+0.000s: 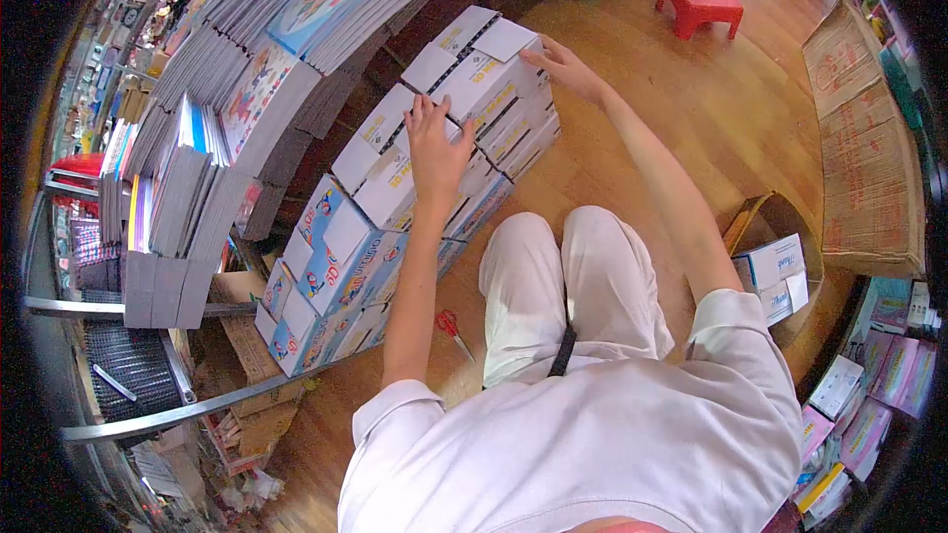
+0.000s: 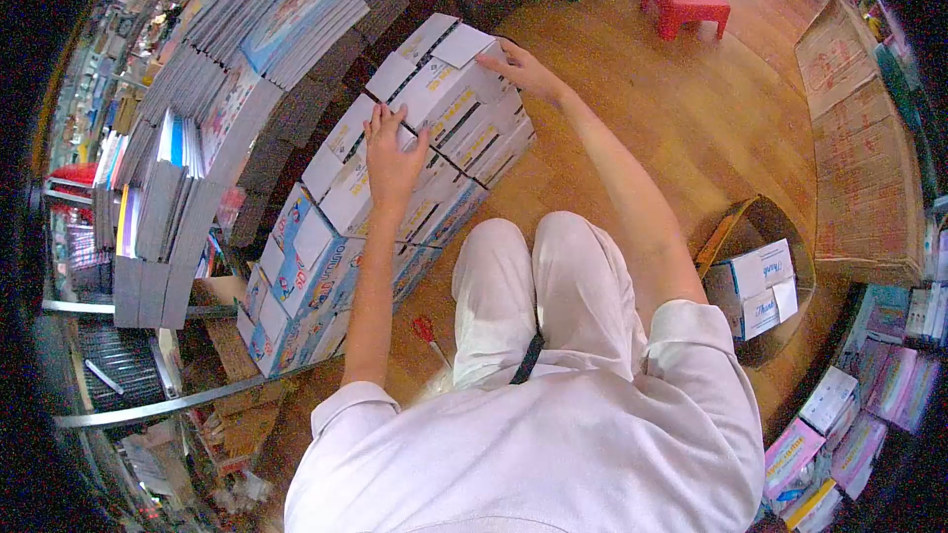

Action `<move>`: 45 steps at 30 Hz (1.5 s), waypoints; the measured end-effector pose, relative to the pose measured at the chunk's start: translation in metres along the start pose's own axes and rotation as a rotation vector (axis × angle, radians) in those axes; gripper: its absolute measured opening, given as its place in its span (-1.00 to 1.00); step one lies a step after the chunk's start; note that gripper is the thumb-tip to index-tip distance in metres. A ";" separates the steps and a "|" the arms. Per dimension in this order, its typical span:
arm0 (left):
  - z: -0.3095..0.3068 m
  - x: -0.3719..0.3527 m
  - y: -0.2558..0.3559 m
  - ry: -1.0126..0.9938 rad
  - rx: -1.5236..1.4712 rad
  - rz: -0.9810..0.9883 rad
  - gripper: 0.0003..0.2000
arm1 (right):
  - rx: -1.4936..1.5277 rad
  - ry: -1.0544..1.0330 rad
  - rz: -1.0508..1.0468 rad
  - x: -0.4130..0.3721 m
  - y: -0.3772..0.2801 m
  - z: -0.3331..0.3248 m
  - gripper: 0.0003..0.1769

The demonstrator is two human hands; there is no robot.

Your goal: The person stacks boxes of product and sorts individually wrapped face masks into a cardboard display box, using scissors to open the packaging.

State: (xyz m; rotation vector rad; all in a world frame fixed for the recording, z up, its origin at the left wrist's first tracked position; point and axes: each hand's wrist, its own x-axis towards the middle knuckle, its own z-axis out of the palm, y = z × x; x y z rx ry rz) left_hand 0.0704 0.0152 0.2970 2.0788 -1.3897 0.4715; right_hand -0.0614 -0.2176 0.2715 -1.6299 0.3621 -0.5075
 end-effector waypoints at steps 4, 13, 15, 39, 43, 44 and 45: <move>0.001 -0.002 0.005 0.047 0.026 0.038 -0.56 | 0.032 0.048 0.048 0.004 0.000 0.003 -0.20; -0.016 -0.011 0.009 0.024 0.040 -0.017 -0.45 | 0.014 0.044 -0.022 0.001 -0.011 0.012 -0.36; -0.045 -0.015 0.018 0.167 0.008 0.024 -0.45 | -0.281 0.227 -0.469 0.023 0.012 0.005 -0.49; -0.173 -0.175 -0.118 0.050 0.441 -0.348 -0.39 | -1.236 -0.088 -0.567 0.030 -0.037 0.186 -0.41; -0.176 -0.160 -0.111 0.216 0.337 -0.342 -0.46 | -0.682 0.116 -0.770 0.001 -0.059 0.172 -0.56; -0.184 -0.154 -0.110 0.220 0.412 -0.289 -0.47 | -0.554 0.191 -0.811 -0.016 -0.064 0.167 -0.60; -0.189 -0.146 -0.109 0.223 0.485 -0.236 -0.49 | -0.458 0.324 -0.868 -0.028 -0.053 0.163 -0.68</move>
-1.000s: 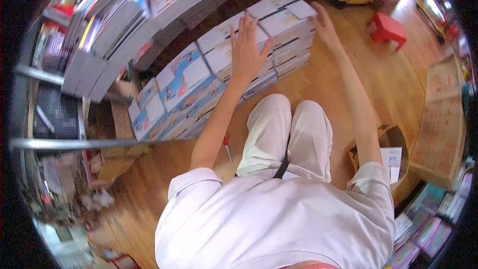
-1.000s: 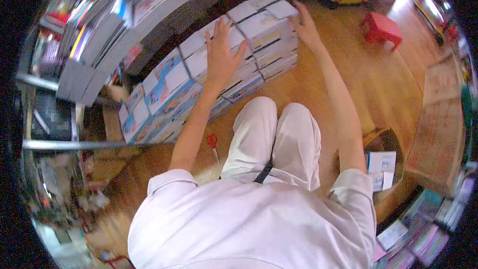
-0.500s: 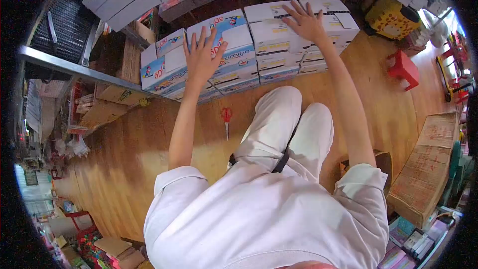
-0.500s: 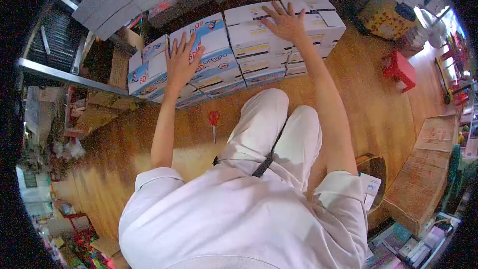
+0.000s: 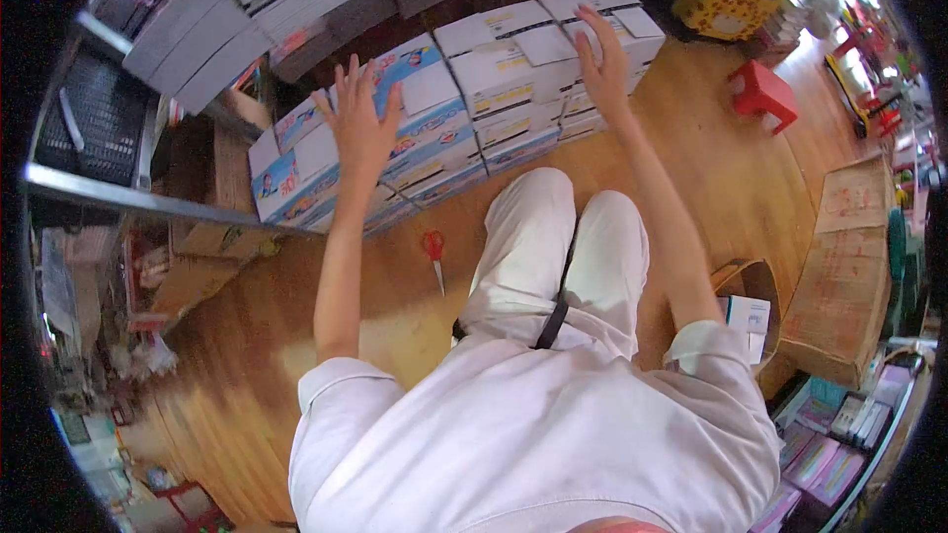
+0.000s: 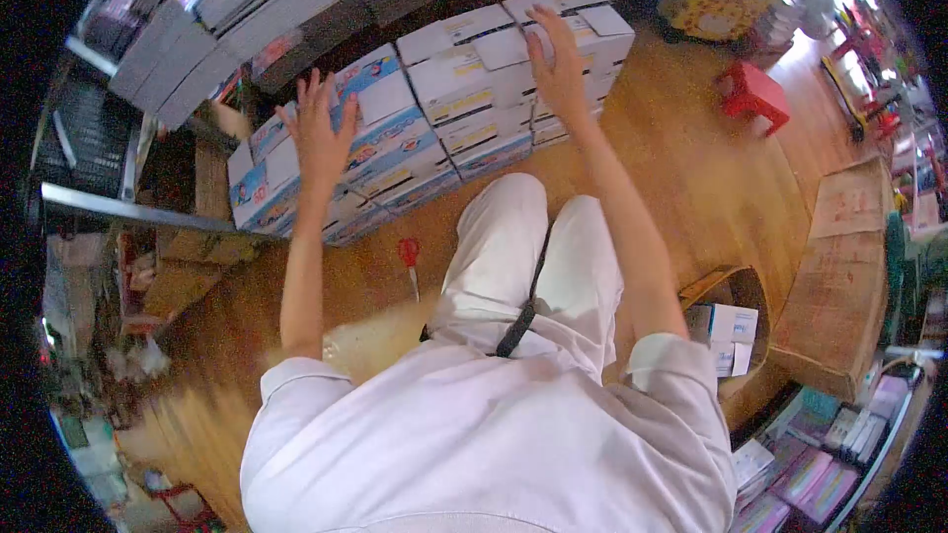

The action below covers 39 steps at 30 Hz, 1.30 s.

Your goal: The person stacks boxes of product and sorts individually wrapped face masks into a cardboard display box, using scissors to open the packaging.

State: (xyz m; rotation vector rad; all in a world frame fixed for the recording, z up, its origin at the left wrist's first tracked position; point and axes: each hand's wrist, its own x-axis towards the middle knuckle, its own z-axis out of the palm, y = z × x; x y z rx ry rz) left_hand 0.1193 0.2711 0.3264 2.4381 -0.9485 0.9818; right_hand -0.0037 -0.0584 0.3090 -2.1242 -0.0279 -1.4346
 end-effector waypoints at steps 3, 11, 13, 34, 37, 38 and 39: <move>-0.003 0.041 0.016 -0.141 -0.184 0.062 -0.51 | 0.112 0.183 0.503 -0.077 -0.009 -0.011 -0.74; 0.126 0.172 0.067 -0.832 -0.674 -0.053 -0.26 | 1.057 0.511 1.502 -0.241 0.029 0.055 -0.74; 0.192 0.200 0.039 -1.236 -0.797 -0.147 -0.23 | 1.103 0.511 1.563 -0.251 0.036 0.074 -0.63; 0.272 0.198 0.035 -1.613 -0.707 -0.521 -0.36 | 1.008 0.137 1.487 -0.242 0.027 0.079 -0.19; 0.278 0.200 0.036 -1.628 -0.695 -0.513 -0.36 | 0.969 0.154 1.426 -0.242 0.028 0.083 -0.17; 0.278 0.200 0.036 -1.635 -0.692 -0.512 -0.36 | 0.936 0.145 1.401 -0.242 0.027 0.083 -0.16; 0.279 0.201 0.037 -1.639 -0.693 -0.507 -0.36 | 0.902 0.133 1.377 -0.244 0.028 0.083 -0.16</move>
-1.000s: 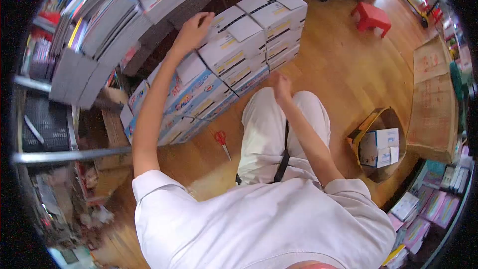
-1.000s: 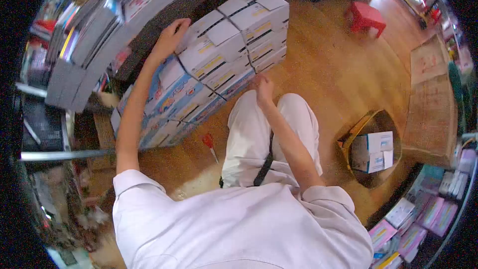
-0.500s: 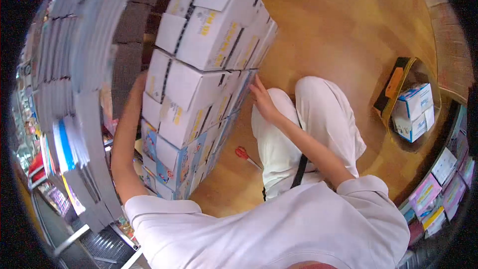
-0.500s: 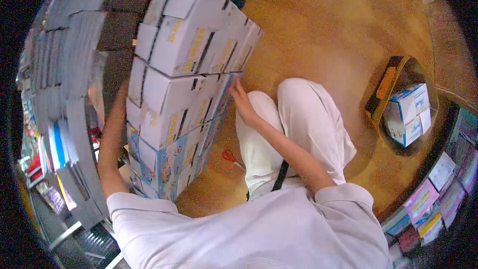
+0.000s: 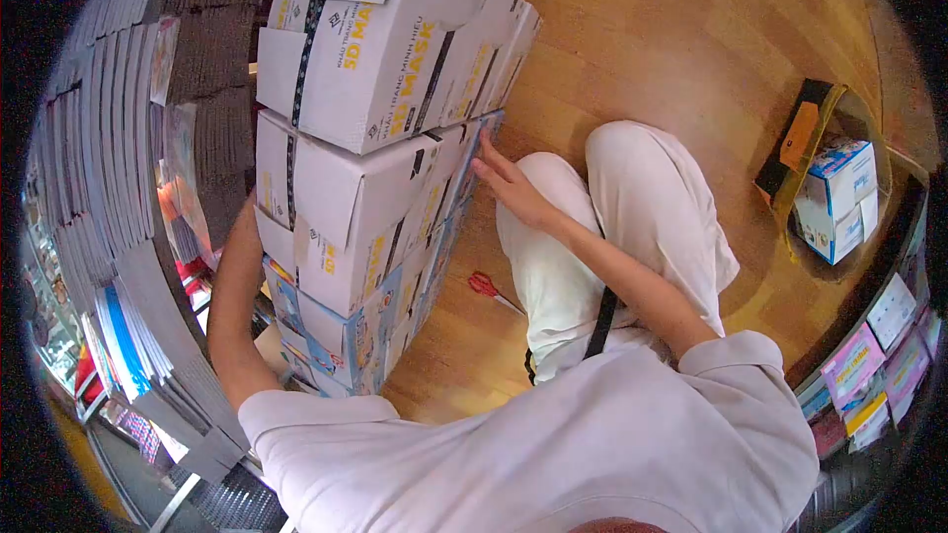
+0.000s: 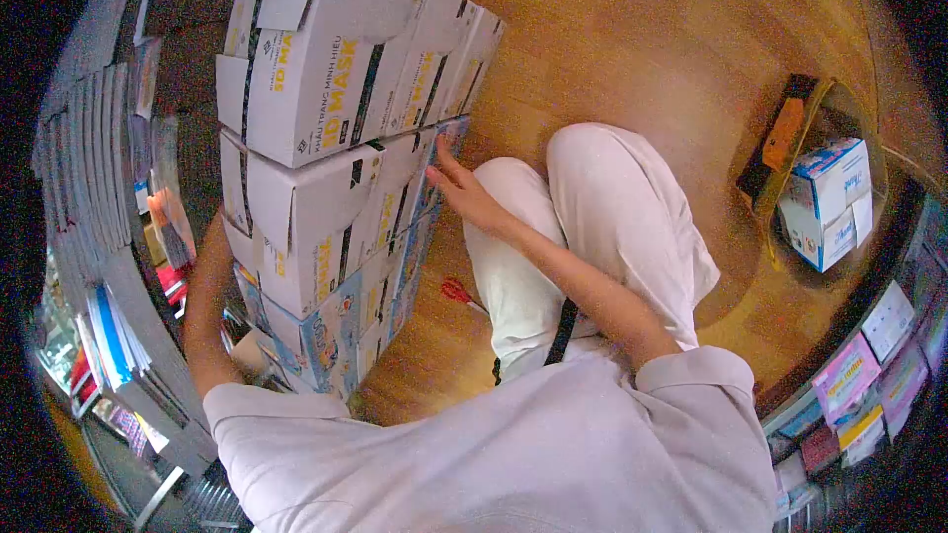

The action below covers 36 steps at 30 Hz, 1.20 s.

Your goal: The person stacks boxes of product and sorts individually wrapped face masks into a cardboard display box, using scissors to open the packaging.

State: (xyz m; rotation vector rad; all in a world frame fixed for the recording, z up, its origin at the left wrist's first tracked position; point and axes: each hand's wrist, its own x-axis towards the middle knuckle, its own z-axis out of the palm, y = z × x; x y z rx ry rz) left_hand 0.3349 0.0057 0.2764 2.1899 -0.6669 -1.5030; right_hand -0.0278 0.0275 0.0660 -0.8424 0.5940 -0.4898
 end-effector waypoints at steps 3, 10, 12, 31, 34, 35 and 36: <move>0.000 -0.003 0.000 0.000 0.003 0.001 -0.36 | 0.016 -0.015 -0.007 0.003 0.006 0.002 -0.16; -0.003 -0.010 -0.002 0.014 0.011 0.007 -0.36 | 0.029 -0.030 0.021 0.002 0.006 0.000 -0.12; -0.007 -0.018 -0.004 0.029 0.012 0.018 -0.36 | 0.116 -0.038 0.120 -0.006 -0.019 0.002 -0.12; 0.028 -0.062 0.016 0.034 -0.002 0.158 -0.17 | -0.114 0.033 -0.349 -0.038 -0.068 0.068 -0.24; 0.033 -0.058 0.018 -0.082 0.004 0.118 -0.18 | -0.054 0.005 -0.245 -0.046 -0.074 0.068 -0.20; 0.045 -0.073 0.020 -0.117 -0.004 0.242 -0.16 | -0.021 0.009 -0.273 -0.049 -0.076 0.072 -0.19; 0.048 -0.075 0.023 -0.096 -0.018 0.203 -0.15 | 0.013 0.009 -0.296 -0.051 -0.079 0.076 -0.18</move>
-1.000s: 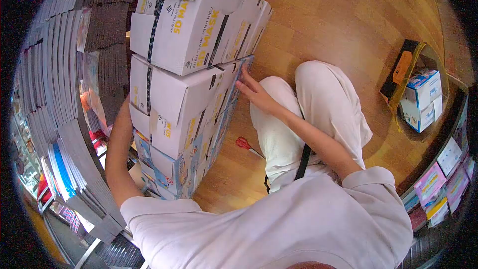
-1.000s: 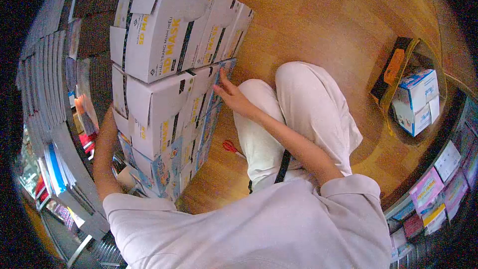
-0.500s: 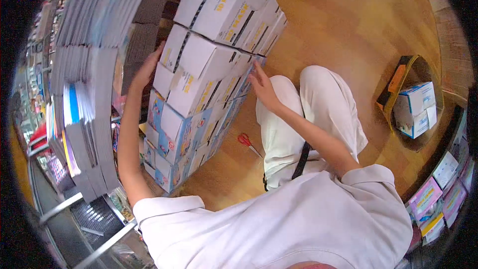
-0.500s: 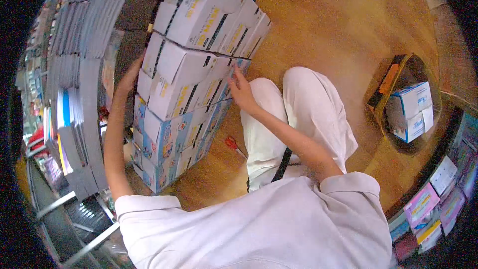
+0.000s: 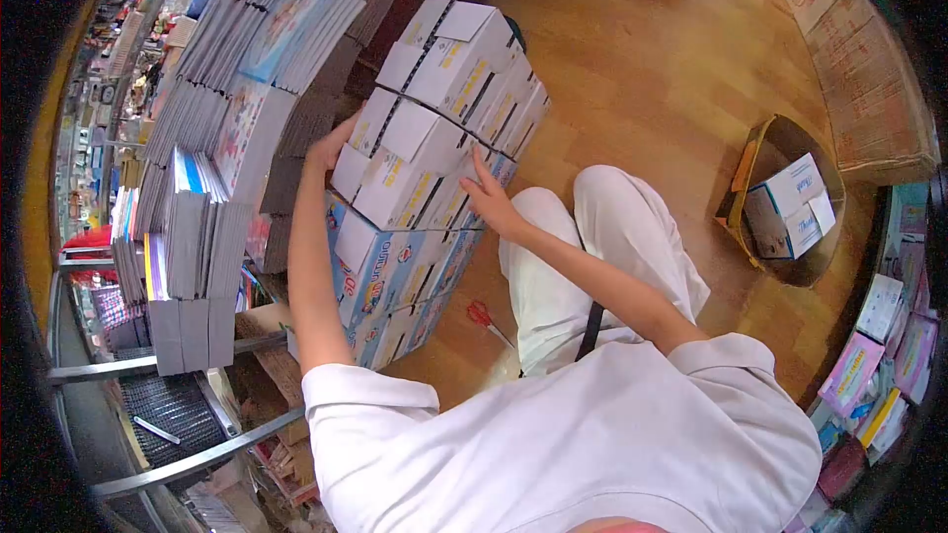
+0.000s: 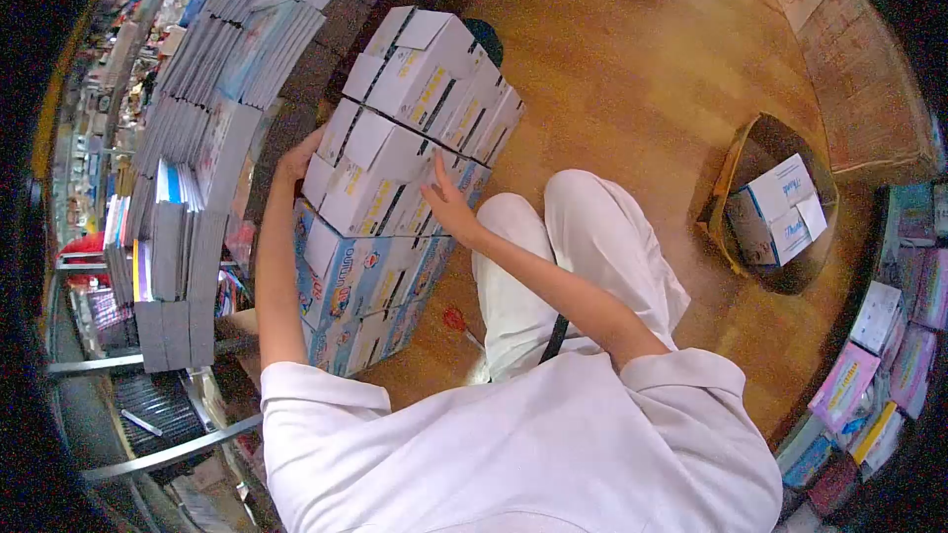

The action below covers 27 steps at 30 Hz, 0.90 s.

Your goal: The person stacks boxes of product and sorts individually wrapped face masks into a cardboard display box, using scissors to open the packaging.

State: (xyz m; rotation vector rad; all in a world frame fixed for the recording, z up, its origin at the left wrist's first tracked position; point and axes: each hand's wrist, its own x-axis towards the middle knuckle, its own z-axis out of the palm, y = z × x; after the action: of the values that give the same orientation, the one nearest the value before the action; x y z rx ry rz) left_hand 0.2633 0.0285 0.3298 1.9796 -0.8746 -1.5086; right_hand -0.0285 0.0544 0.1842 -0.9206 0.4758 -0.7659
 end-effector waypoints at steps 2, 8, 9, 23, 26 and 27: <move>0.000 -0.002 0.001 0.053 -0.037 -0.083 -0.14 | -0.007 -0.023 0.077 -0.001 -0.010 0.002 -0.18; -0.001 -0.002 0.003 0.078 0.005 -0.082 -0.15 | -0.077 -0.001 0.107 -0.002 -0.023 0.006 -0.16; -0.001 -0.003 0.004 0.079 0.011 -0.067 -0.15 | -0.084 0.004 0.106 -0.002 -0.023 0.007 -0.16; -0.004 -0.002 -0.001 0.103 -0.124 -0.154 -0.34 | -0.373 0.073 0.113 0.021 0.003 0.007 -0.17; -0.022 0.010 -0.020 0.086 -0.090 -0.054 -0.35 | -0.617 0.163 -0.021 0.040 0.043 0.005 -0.16; -0.026 0.012 -0.023 0.086 -0.101 -0.059 -0.36 | -0.615 0.168 -0.025 0.042 0.043 0.005 -0.16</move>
State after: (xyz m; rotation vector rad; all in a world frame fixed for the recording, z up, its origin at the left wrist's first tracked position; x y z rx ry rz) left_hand 0.2947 0.0350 0.3120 1.9966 -0.6964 -1.4583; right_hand 0.0188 0.0410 0.1483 -1.4393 0.8768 -0.7330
